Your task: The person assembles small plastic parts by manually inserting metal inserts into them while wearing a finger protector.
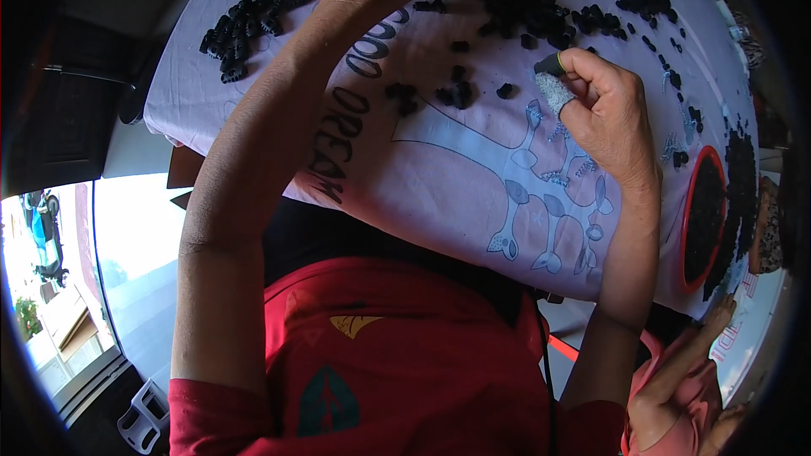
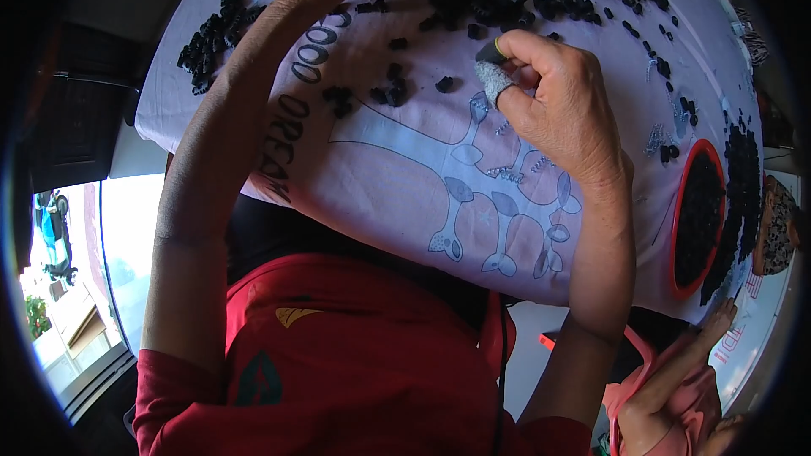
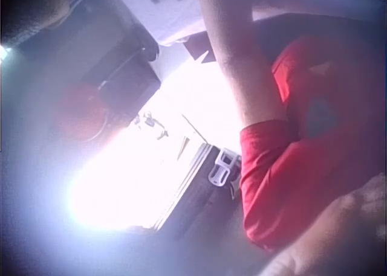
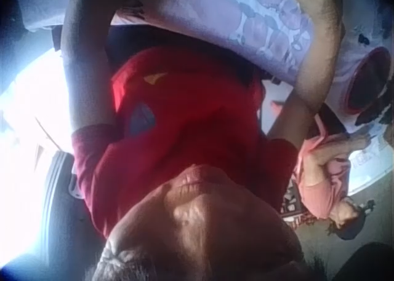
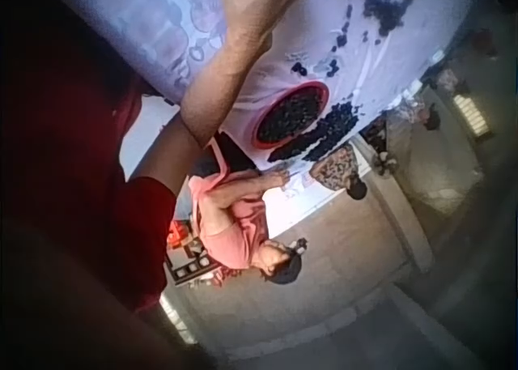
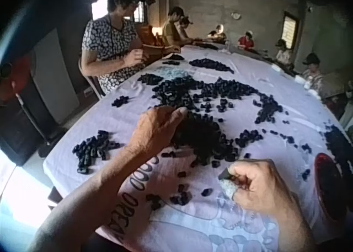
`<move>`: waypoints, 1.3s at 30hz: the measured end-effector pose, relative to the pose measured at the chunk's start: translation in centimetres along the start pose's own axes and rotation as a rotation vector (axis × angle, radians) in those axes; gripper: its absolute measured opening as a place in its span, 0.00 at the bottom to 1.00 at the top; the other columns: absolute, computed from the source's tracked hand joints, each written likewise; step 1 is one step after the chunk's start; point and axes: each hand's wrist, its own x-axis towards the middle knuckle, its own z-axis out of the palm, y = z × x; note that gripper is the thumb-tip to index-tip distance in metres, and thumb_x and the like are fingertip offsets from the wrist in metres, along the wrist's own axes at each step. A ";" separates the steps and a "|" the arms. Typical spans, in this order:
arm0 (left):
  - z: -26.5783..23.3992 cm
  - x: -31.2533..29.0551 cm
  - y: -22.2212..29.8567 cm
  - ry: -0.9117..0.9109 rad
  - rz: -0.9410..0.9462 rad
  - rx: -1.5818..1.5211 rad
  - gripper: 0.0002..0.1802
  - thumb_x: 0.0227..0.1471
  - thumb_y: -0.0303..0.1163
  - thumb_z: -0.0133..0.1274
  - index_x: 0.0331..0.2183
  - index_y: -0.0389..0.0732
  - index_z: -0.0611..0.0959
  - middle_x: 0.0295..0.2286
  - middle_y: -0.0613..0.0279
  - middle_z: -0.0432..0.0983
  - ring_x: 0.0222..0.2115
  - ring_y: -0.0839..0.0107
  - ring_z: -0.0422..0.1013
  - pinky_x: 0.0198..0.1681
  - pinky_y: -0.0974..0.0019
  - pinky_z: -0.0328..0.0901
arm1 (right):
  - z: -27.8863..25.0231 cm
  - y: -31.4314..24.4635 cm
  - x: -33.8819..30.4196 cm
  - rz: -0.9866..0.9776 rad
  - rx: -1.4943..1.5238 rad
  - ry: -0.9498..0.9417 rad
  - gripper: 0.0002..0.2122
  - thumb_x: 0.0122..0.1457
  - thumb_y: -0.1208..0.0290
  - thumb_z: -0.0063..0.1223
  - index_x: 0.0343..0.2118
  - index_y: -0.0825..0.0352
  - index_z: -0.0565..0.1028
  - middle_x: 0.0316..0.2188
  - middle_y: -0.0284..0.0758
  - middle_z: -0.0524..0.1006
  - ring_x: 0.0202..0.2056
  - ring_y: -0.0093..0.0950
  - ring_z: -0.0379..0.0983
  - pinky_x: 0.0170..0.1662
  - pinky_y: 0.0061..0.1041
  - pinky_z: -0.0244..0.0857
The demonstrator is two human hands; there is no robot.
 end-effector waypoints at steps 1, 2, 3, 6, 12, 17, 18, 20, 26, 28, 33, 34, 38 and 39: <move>-0.3 -0.3 0.5 -0.001 0.001 -0.001 0.30 0.62 0.53 0.49 0.27 0.32 0.78 0.19 0.46 0.72 0.22 0.50 0.71 0.30 0.52 0.65 | -0.1 0.0 0.0 0.033 0.002 -0.021 0.05 0.53 0.79 0.60 0.34 0.68 0.78 0.26 0.37 0.82 0.29 0.27 0.81 0.34 0.26 0.76; -1.0 -0.9 1.5 -0.040 -0.089 -0.115 0.29 0.62 0.53 0.49 0.28 0.32 0.78 0.19 0.47 0.72 0.22 0.52 0.71 0.29 0.53 0.64 | -0.2 0.1 -0.1 0.036 0.002 -0.020 0.05 0.53 0.79 0.60 0.34 0.68 0.78 0.26 0.37 0.82 0.29 0.27 0.81 0.34 0.26 0.76; -1.3 -1.2 2.1 -0.079 -0.180 -0.229 0.29 0.62 0.54 0.49 0.29 0.32 0.79 0.19 0.48 0.72 0.22 0.54 0.71 0.28 0.54 0.63 | -0.4 0.2 -0.1 0.055 0.003 -0.030 0.05 0.53 0.78 0.60 0.33 0.68 0.78 0.25 0.36 0.81 0.27 0.26 0.80 0.32 0.25 0.75; -2.1 -1.2 0.6 -0.085 0.007 -0.115 0.28 0.63 0.53 0.49 0.28 0.33 0.77 0.18 0.51 0.71 0.21 0.59 0.70 0.26 0.57 0.65 | -0.5 0.1 0.1 0.067 0.010 -0.047 0.04 0.53 0.77 0.61 0.30 0.67 0.76 0.22 0.34 0.79 0.24 0.24 0.78 0.30 0.24 0.73; -0.5 -7.1 -1.3 -0.051 0.554 0.121 0.22 0.60 0.47 0.55 0.44 0.37 0.81 0.28 0.53 0.76 0.28 0.60 0.74 0.33 0.60 0.71 | -0.4 0.4 0.0 0.038 0.039 -0.023 0.05 0.54 0.76 0.62 0.28 0.67 0.75 0.17 0.31 0.75 0.20 0.20 0.72 0.25 0.22 0.67; -0.6 -11.9 1.7 -0.170 0.543 0.238 0.31 0.51 0.54 0.62 0.46 0.39 0.79 0.43 0.52 0.70 0.44 0.52 0.67 0.49 0.56 0.66 | 0.1 0.1 0.1 0.061 0.084 -0.036 0.05 0.53 0.77 0.62 0.28 0.67 0.75 0.15 0.29 0.72 0.18 0.18 0.67 0.23 0.22 0.63; -0.5 -12.3 2.0 -0.187 0.529 0.247 0.28 0.50 0.50 0.63 0.45 0.39 0.79 0.41 0.52 0.70 0.44 0.52 0.67 0.49 0.55 0.66 | 0.2 0.0 0.1 0.050 0.100 -0.030 0.05 0.53 0.77 0.62 0.28 0.67 0.74 0.15 0.29 0.72 0.17 0.18 0.66 0.23 0.22 0.62; 0.0 -12.5 2.1 -0.184 0.536 0.236 0.18 0.51 0.39 0.63 0.40 0.40 0.79 0.39 0.53 0.70 0.44 0.53 0.68 0.48 0.55 0.67 | 0.3 -0.3 0.1 0.040 0.112 -0.025 0.05 0.53 0.77 0.62 0.28 0.68 0.74 0.15 0.29 0.72 0.17 0.17 0.65 0.22 0.22 0.61; -0.5 -11.3 1.4 -0.240 0.505 0.227 0.12 0.56 0.35 0.58 0.39 0.40 0.77 0.36 0.54 0.72 0.37 0.56 0.73 0.41 0.57 0.72 | 0.6 -0.5 0.0 -0.009 0.056 -0.037 0.05 0.52 0.77 0.61 0.27 0.68 0.74 0.16 0.31 0.73 0.18 0.20 0.69 0.23 0.23 0.64; -1.2 -11.1 1.1 -0.309 0.490 0.292 0.16 0.60 0.38 0.54 0.42 0.35 0.77 0.38 0.50 0.73 0.39 0.54 0.77 0.39 0.58 0.76 | 0.7 -0.3 0.0 0.007 0.069 -0.067 0.05 0.52 0.77 0.61 0.27 0.68 0.73 0.16 0.33 0.75 0.19 0.22 0.73 0.25 0.23 0.67; -1.2 -10.0 0.2 -0.291 0.592 0.407 0.14 0.60 0.40 0.55 0.40 0.40 0.78 0.33 0.57 0.74 0.32 0.61 0.77 0.32 0.63 0.75 | 0.6 -0.1 0.0 0.025 0.048 -0.084 0.05 0.51 0.76 0.61 0.27 0.67 0.74 0.17 0.34 0.76 0.20 0.23 0.75 0.26 0.24 0.69; -0.8 -9.3 -0.5 -0.253 0.632 0.377 0.13 0.60 0.41 0.56 0.39 0.42 0.81 0.33 0.59 0.75 0.31 0.61 0.78 0.32 0.62 0.75 | 0.5 -0.1 -0.1 0.027 0.030 -0.080 0.05 0.51 0.76 0.60 0.27 0.67 0.74 0.17 0.34 0.76 0.20 0.23 0.75 0.26 0.25 0.69; -0.8 -6.1 -1.9 -0.177 0.638 0.439 0.15 0.60 0.45 0.54 0.36 0.43 0.82 0.34 0.56 0.77 0.30 0.58 0.78 0.31 0.58 0.74 | 0.7 -0.3 0.0 0.015 0.055 -0.081 0.04 0.51 0.76 0.60 0.27 0.67 0.75 0.18 0.34 0.77 0.20 0.23 0.75 0.27 0.24 0.70; -0.9 -5.2 -2.1 -0.166 0.663 0.431 0.16 0.60 0.47 0.53 0.37 0.44 0.82 0.36 0.53 0.79 0.31 0.56 0.79 0.31 0.55 0.74 | 0.6 -0.3 0.0 0.019 0.046 -0.081 0.04 0.51 0.76 0.60 0.27 0.67 0.75 0.18 0.34 0.77 0.20 0.23 0.75 0.27 0.24 0.70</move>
